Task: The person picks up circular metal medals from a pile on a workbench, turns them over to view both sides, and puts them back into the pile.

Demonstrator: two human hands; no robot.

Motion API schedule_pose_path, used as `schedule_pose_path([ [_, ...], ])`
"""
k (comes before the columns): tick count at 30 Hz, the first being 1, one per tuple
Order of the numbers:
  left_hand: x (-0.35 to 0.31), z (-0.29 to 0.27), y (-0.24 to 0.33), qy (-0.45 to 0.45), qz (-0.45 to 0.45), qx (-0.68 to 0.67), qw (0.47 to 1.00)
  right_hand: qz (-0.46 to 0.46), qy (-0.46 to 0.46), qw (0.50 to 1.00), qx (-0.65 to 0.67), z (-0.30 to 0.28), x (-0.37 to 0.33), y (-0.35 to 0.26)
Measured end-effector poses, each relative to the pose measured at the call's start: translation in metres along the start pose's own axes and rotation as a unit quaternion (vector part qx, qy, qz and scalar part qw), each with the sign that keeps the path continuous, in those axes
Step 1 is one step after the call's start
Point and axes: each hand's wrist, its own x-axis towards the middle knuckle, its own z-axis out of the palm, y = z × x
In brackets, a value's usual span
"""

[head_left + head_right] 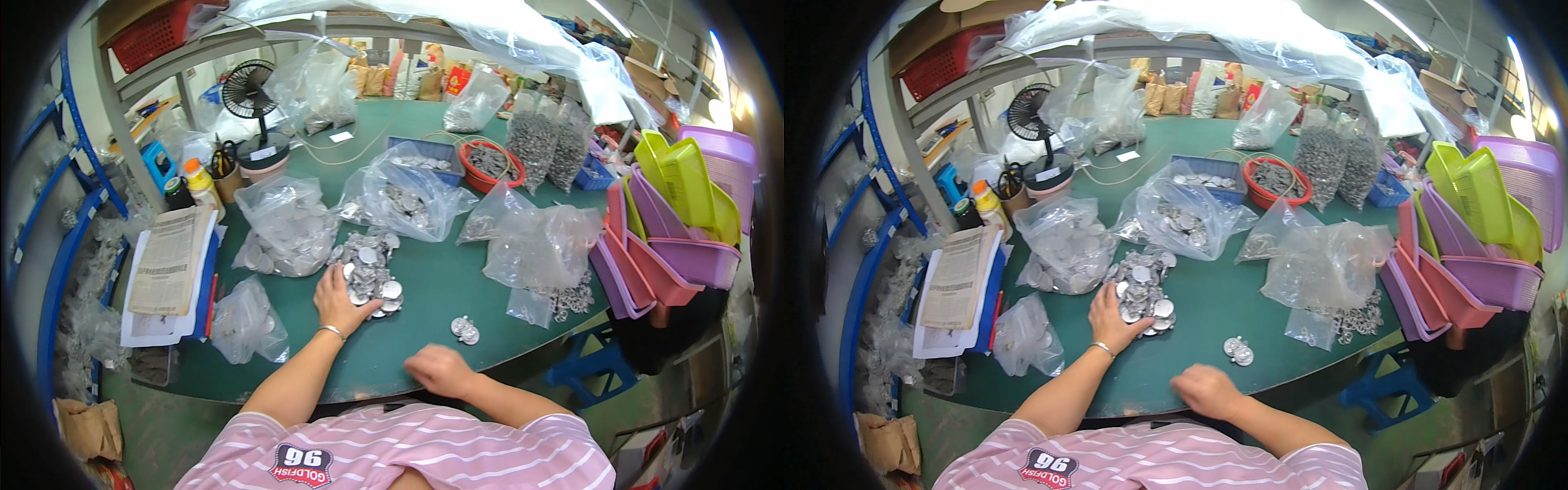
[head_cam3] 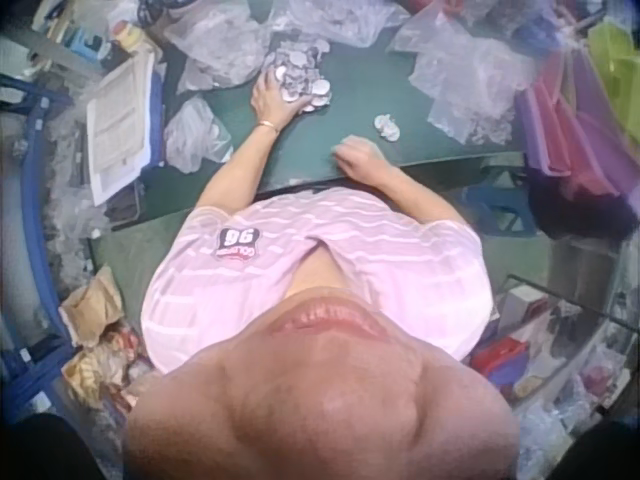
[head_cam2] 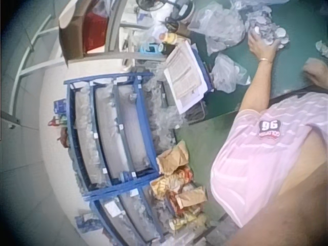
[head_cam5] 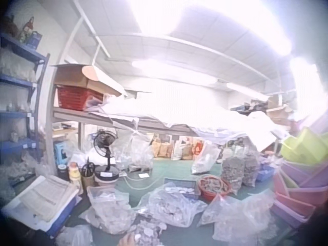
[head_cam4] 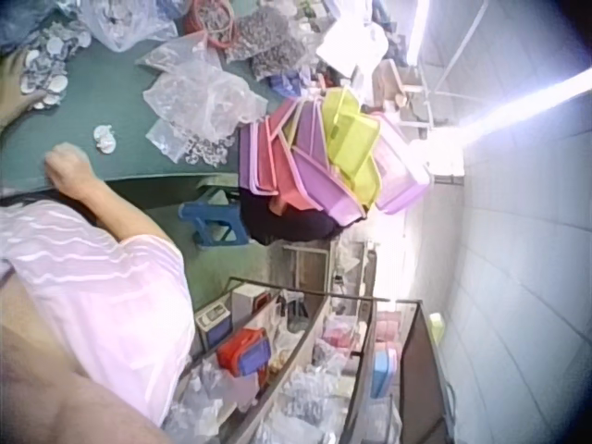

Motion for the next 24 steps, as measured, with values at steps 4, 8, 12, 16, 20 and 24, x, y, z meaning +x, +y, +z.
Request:
schedule_pose_path([
  [4, 0.0, -0.003, 0.002, -0.001, -0.004, 0.006, 1.0, -0.087, -0.197, 0.971, 0.101, 0.028, 0.026, -0.028],
  [8, 0.0, 0.001, -0.002, 0.018, 0.012, 0.0, 1.0, -0.114, -0.275, 0.952, 0.069, 0.027, 0.051, -0.039],
  [12, 0.003, 0.006, -0.002, 0.016, 0.01, -0.012, 1.0, -0.152, -0.314, 0.936, 0.035, 0.039, 0.062, -0.028],
  [16, 0.005, 0.008, -0.006, 0.035, 0.024, -0.011, 0.999, -0.161, -0.342, 0.925, 0.044, 0.045, 0.073, -0.026],
  [20, -0.002, 0.007, -0.012, 0.023, 0.04, -0.053, 0.998, -0.136, -0.147, 0.977, 0.068, 0.039, 0.075, -0.015],
  [24, -0.019, 0.001, -0.012, -0.001, 0.064, -0.061, 0.996, 0.059, 0.115, 0.991, -0.027, 0.011, 0.097, 0.042],
])
